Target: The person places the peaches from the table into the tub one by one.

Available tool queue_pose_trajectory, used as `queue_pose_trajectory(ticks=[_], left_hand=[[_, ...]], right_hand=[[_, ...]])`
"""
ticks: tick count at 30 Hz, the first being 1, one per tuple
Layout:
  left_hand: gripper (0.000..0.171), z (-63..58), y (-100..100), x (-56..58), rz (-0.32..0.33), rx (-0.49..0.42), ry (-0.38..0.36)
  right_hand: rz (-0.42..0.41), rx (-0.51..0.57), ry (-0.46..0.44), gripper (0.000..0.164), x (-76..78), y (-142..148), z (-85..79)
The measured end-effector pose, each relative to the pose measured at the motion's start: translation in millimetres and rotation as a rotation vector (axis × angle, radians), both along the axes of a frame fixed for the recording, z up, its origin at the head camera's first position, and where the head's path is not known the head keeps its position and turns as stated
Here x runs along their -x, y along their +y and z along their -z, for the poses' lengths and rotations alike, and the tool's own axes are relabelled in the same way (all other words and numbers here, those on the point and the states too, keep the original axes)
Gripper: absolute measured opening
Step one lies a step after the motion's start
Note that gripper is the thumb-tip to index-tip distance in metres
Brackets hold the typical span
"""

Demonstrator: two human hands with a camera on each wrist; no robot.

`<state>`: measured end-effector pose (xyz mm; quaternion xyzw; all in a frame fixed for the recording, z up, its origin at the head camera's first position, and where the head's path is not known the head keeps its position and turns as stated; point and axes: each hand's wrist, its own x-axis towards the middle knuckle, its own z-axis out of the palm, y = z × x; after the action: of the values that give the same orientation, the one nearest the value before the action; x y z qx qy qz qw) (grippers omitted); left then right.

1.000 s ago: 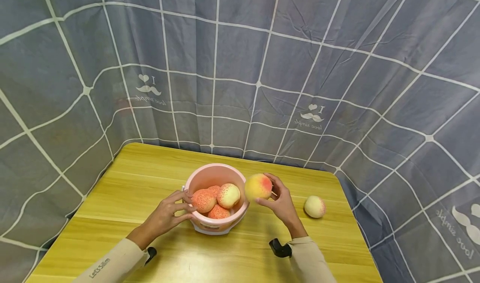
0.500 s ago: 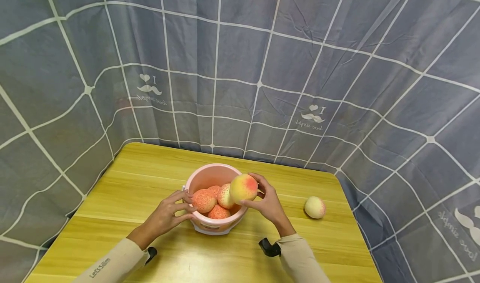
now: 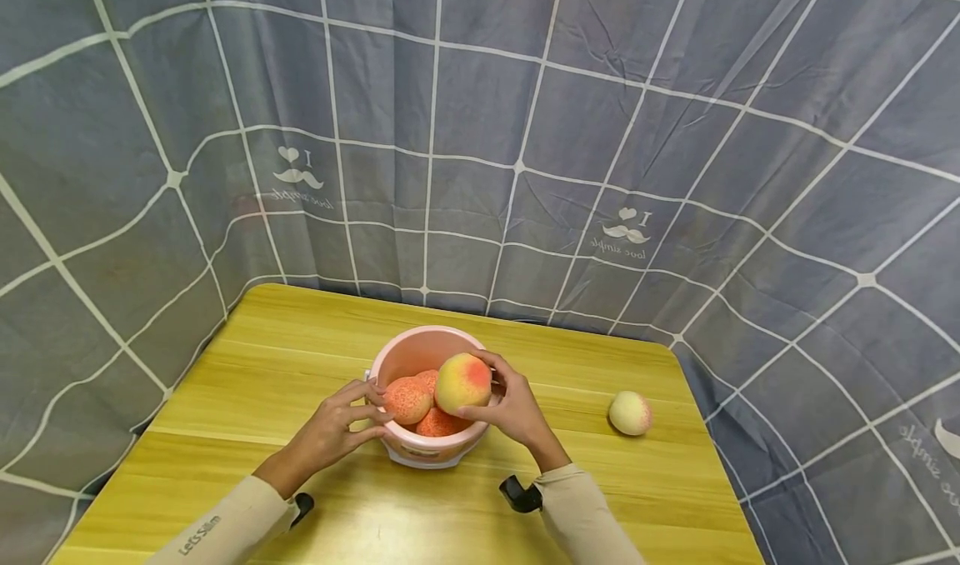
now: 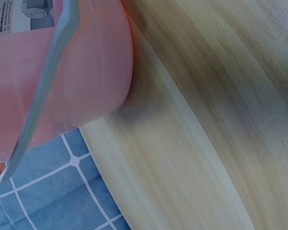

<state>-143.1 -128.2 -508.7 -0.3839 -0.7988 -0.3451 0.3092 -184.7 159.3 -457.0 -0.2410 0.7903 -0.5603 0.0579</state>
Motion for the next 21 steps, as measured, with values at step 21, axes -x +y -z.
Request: queue_pose_trajectory(ticks=[21], left_hand=[[0.034, 0.1, -1, 2.4, 0.018, -0.009, 0.016]], right_hand=[[-0.13, 0.082, -0.06, 0.05, -12.8, -17, -18.2]])
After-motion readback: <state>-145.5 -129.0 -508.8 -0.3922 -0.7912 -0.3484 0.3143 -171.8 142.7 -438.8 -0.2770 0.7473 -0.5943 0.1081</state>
